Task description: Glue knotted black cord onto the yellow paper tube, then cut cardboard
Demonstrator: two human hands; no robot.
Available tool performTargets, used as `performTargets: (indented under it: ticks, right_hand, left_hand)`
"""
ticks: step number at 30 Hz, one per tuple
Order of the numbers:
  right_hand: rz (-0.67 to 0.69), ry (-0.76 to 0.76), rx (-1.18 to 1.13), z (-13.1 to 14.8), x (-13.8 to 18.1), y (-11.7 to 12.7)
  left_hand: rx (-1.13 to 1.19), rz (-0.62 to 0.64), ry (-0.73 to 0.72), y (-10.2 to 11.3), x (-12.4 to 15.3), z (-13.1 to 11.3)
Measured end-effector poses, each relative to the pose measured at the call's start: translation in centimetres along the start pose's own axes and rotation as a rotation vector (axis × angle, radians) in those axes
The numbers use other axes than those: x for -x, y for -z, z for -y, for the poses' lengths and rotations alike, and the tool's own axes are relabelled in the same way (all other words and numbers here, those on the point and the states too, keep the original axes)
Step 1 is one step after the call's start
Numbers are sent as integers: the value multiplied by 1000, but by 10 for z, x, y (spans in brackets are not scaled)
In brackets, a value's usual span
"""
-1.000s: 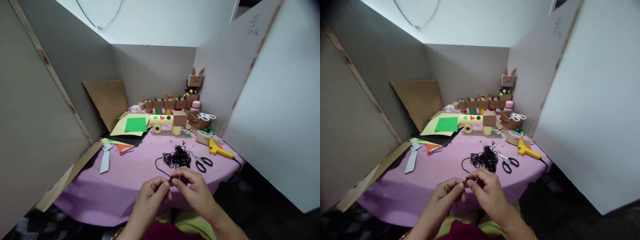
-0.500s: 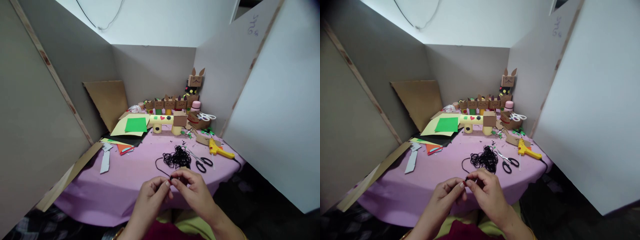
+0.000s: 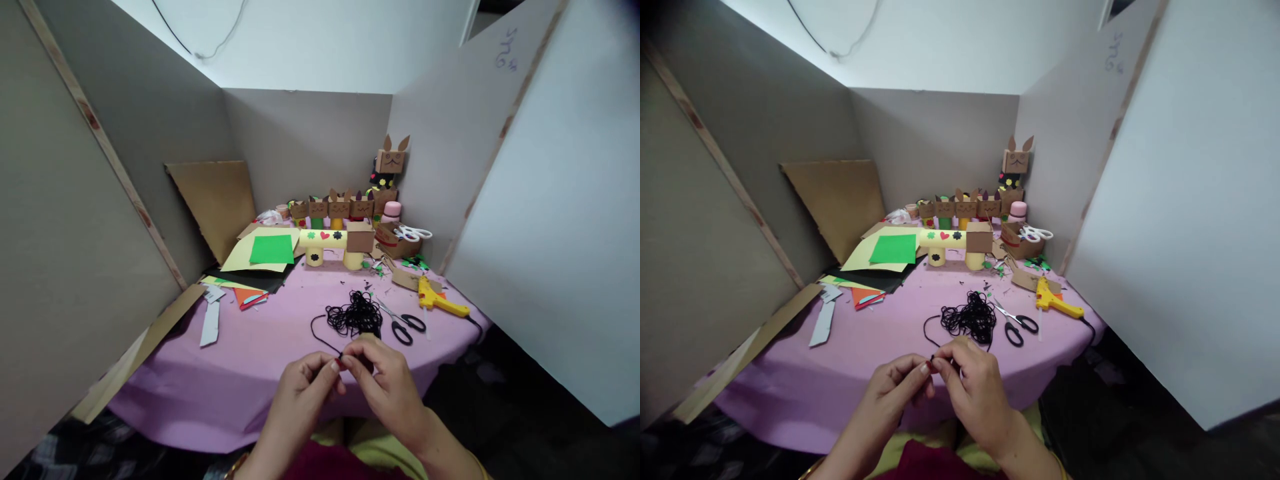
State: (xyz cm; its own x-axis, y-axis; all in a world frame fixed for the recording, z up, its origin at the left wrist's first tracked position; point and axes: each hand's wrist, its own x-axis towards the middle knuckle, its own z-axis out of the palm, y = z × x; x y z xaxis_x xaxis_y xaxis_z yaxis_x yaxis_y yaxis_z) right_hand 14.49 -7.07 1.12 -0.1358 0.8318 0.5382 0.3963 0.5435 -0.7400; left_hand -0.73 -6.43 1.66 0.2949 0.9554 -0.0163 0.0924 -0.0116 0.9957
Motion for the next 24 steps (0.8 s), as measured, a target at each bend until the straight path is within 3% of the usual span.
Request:
performTargets:
  ticks: [5, 13, 18, 24]
  right_hand:
    - [-104, -205, -217, -3, 1, -5]
    - [97, -315, -466, 3, 8, -23]
    - [170, -433, -739, 2, 12, -37]
    - [110, -665, -939, -1, 20, -52]
  left_hand:
    - [228, -147, 56, 1, -2, -3]
    - [708, -112, 283, -5, -2, -3]
    - [767, -175, 289, -6, 0, -9]
    - [731, -160, 332, -9, 2, -9]
